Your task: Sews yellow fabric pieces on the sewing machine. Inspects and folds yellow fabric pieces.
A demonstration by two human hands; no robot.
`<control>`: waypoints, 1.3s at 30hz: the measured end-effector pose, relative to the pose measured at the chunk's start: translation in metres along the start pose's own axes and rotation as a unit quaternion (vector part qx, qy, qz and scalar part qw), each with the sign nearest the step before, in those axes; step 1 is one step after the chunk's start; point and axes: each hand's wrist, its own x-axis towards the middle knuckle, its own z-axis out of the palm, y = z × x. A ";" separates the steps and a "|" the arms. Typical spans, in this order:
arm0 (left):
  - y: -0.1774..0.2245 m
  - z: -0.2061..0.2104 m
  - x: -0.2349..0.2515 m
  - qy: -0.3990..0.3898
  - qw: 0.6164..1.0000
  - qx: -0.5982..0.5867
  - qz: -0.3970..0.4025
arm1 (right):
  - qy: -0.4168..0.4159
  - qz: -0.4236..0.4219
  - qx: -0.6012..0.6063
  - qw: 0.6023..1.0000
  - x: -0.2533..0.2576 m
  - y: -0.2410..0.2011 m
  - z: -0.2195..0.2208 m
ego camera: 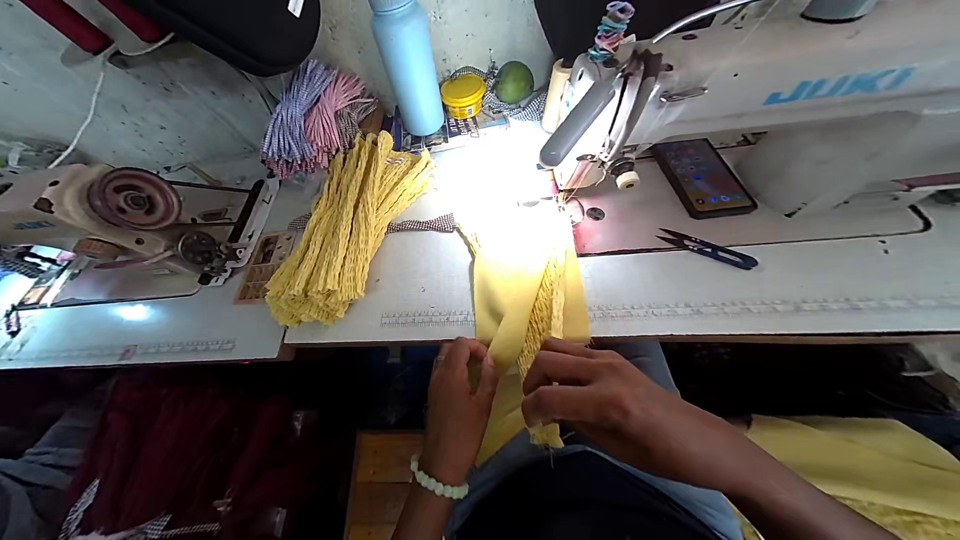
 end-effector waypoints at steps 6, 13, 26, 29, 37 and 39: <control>0.010 -0.034 -0.015 0.036 0.985 -0.167 -0.003 | 0.007 -0.007 0.029 1.000 0.011 0.003 0.009; 0.034 -0.038 -0.017 0.157 0.957 -0.219 0.104 | 0.111 0.040 0.059 0.991 0.042 -0.002 0.019; 0.036 -0.036 -0.014 0.100 0.956 -0.220 0.166 | 0.169 0.084 0.080 0.979 0.035 -0.007 0.013; 0.035 -0.028 -0.010 0.122 0.958 -0.197 0.170 | 0.176 0.081 0.078 0.978 0.033 -0.010 0.014; 0.035 -0.037 0.005 0.077 0.954 -0.141 0.252 | 0.178 0.335 -0.058 0.923 -0.058 0.001 0.009; 0.027 -0.039 0.008 0.066 0.956 -0.136 0.252 | 0.074 0.470 -0.015 0.879 -0.081 0.023 0.021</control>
